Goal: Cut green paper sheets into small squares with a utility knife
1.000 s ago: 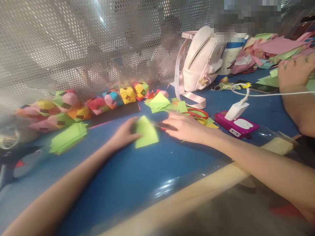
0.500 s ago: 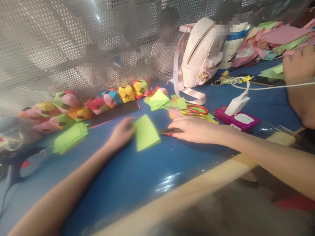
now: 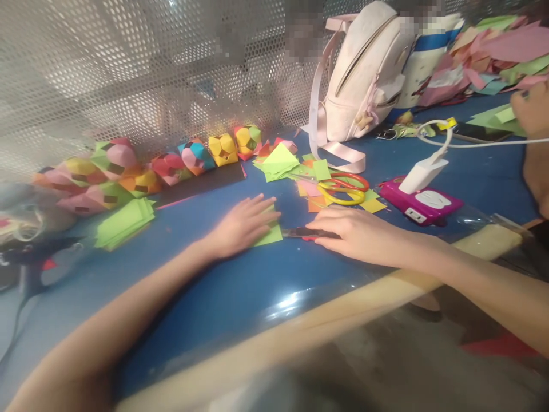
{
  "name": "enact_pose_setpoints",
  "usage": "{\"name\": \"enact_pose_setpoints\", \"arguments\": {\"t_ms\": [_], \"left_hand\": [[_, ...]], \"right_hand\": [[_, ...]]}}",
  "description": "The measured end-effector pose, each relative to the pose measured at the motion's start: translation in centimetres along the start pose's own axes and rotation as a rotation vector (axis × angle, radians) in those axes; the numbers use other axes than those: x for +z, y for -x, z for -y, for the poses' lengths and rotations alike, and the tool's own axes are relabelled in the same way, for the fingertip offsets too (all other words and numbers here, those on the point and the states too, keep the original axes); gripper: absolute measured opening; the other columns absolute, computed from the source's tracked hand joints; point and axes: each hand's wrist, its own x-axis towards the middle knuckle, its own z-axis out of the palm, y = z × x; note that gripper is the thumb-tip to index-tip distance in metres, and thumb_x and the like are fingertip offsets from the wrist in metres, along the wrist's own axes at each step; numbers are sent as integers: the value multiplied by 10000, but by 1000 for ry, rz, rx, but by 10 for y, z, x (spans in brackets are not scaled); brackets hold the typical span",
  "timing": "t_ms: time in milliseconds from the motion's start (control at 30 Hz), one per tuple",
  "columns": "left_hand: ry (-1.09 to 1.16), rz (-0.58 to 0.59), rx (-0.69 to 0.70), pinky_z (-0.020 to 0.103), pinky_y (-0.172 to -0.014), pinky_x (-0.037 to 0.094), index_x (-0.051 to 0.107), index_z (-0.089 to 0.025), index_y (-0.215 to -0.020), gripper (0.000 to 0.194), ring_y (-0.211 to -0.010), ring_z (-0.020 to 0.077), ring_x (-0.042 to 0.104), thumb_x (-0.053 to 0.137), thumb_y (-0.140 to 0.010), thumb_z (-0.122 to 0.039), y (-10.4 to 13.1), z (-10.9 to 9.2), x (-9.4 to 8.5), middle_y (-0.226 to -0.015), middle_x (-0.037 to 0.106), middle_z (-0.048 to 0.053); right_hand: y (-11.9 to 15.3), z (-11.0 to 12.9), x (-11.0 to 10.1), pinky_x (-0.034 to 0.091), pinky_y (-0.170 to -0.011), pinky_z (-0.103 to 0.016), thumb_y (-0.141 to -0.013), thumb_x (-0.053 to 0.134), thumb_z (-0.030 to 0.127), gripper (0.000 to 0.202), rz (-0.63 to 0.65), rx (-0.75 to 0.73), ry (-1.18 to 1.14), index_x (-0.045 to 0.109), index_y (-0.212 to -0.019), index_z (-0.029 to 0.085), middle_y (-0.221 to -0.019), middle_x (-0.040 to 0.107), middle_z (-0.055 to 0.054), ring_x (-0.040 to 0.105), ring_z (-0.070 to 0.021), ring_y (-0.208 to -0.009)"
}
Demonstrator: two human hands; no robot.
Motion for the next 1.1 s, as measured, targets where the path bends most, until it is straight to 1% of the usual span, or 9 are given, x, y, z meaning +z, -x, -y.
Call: {"name": "enact_pose_setpoints", "arguments": {"t_ms": [100, 233, 367, 500, 633, 833, 1000, 1100], "left_hand": [[19, 85, 21, 474, -1173, 163, 469, -249, -1396, 479, -1459, 235, 212, 235, -1003, -394, -3, 0, 6, -1549, 327, 51], [75, 126, 26, 462, -1159, 191, 471, -258, -1397, 494, -1437, 236, 272, 215, -1005, -417, -4, 3, 7, -1527, 372, 55], [97, 121, 32, 453, -1149, 209, 483, -269, -1390, 496, -1431, 244, 285, 218, -1003, -432, -5, 4, 7, -1519, 386, 54], [78, 117, 54, 444, -1149, 210, 478, -252, -1395, 493, -1433, 240, 280, 221, -1005, -409, -5, 4, 9, -1521, 382, 54], [80, 111, 49, 446, -1149, 216, 486, -256, -1389, 487, -1431, 241, 285, 226, -1005, -403, -4, 4, 9, -1518, 387, 52], [82, 110, 54, 449, -1154, 215, 494, -261, -1383, 480, -1432, 240, 284, 236, -1002, -399, -4, 5, 11, -1517, 389, 47], [69, 103, 66, 453, -1151, 218, 490, -261, -1386, 475, -1433, 243, 282, 241, -1001, -386, -5, 6, 12, -1521, 379, 45], [67, 101, 69, 455, -1152, 214, 492, -243, -1386, 489, -1436, 250, 274, 232, -1002, -398, -4, 6, 12, -1523, 375, 55]], "right_hand": [[2, 1, -3, 481, -712, -309, -901, 531, 216, 217, 20, -6, -25, 733, -981, 213, -917, 672, -72, 630, -193, -826], [5, 3, -5, 484, -710, -307, -909, 521, 226, 231, 28, -6, -33, 732, -1002, 219, -905, 668, -68, 630, -191, -811], [7, 2, -2, 491, -710, -308, -904, 521, 220, 230, 15, -27, -47, 731, -1000, 220, -895, 668, -66, 633, -190, -798], [10, 2, 0, 499, -708, -314, -913, 501, 220, 239, -3, -44, -41, 730, -976, 201, -939, 673, -82, 639, -193, -800], [12, 8, -2, 504, -722, -313, -928, 478, 223, 253, 5, -39, -68, 726, -970, 197, -931, 670, -82, 634, -190, -807], [16, 18, -2, 506, -694, -302, -937, 463, 232, 273, -5, -2, -101, 712, -1046, 211, -846, 636, -67, 600, -179, -761], [20, 24, 1, 500, -688, -300, -943, 454, 220, 262, 15, 16, -77, 708, -1006, 208, -841, 615, -67, 585, -175, -740], [21, 27, 5, 499, -695, -301, -943, 455, 210, 253, 11, 24, -63, 697, -1016, 196, -852, 609, -65, 584, -176, -755]]}}
